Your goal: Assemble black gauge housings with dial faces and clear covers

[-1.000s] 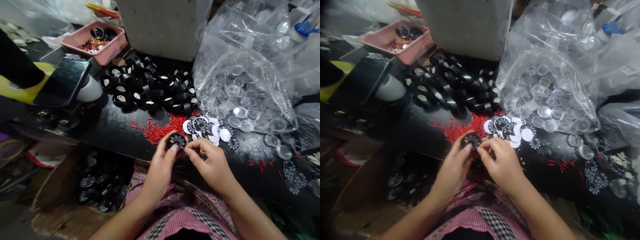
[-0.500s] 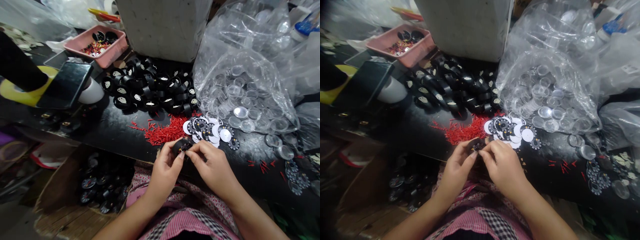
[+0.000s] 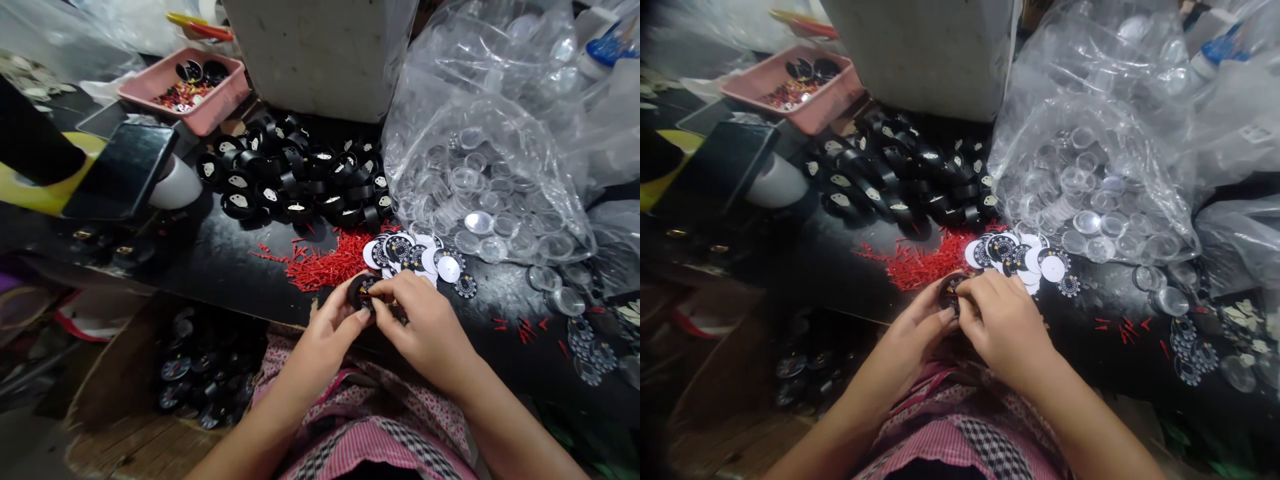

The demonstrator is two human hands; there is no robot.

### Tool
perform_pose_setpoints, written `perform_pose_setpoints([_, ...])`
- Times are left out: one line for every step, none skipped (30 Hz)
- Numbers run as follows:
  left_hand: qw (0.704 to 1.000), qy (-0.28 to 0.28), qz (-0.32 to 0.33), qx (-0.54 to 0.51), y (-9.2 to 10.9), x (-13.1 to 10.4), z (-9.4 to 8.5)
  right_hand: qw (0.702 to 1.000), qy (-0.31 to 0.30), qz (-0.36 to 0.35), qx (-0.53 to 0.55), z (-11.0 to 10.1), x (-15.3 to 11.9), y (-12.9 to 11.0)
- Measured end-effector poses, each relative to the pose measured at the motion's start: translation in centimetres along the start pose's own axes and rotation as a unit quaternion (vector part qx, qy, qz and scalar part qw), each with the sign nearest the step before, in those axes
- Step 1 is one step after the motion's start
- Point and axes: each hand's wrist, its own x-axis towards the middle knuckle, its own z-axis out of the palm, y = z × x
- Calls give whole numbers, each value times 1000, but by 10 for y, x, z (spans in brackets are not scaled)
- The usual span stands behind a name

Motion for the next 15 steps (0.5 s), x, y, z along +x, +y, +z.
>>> perform_pose_setpoints([1000,4,1,8,-1,-1,0,999,-2,-20,-33,1,1,1])
perform_pose_setpoints([1000,14,6,18,-2,-1,1,997,-5,-36,-64,1,2,2])
perform_pose_setpoints([999,27,10,26,-3,-2,3,995,-9,-47,-88,2,3,3])
perform_pose_setpoints([999,45,9,27,-4,-3,5,993,-12,-51,-104,3,4,2])
perform_pose_setpoints([998,63,-1,21,-6,-3,8,993,-15,-47,-110,4,5,1])
perform_pose_setpoints([997,78,-15,9,-8,-3,11,993,-14,-34,-108,4,5,-1])
perform_pose_setpoints([996,86,-27,-5,-10,-3,14,995,-11,-12,-99,4,5,-3])
perform_pose_setpoints([995,89,-33,-18,-12,-2,16,996,-6,18,-85,4,5,-6])
perform_pose_setpoints([995,88,-31,-31,-14,-1,16,996,-5,53,-69,3,5,-8])
perform_pose_setpoints([996,84,-24,-32,-17,0,16,995,-9,90,-50,2,5,-9])
perform_pose_setpoints([997,79,-13,-18,-19,2,15,992,-19,122,-27,-1,4,-9])
perform_pose_setpoints([997,76,-1,10,-20,4,13,989,-40,142,3,-4,4,-6])
perform_pose_setpoints([996,71,6,46,-22,5,11,986,-60,150,35,-9,5,0])
perform_pose_setpoints([995,65,13,77,-23,7,9,985,-68,148,60,-14,7,9])
perform_pose_setpoints([993,61,21,96,-23,8,7,986,-58,145,64,-20,10,21])
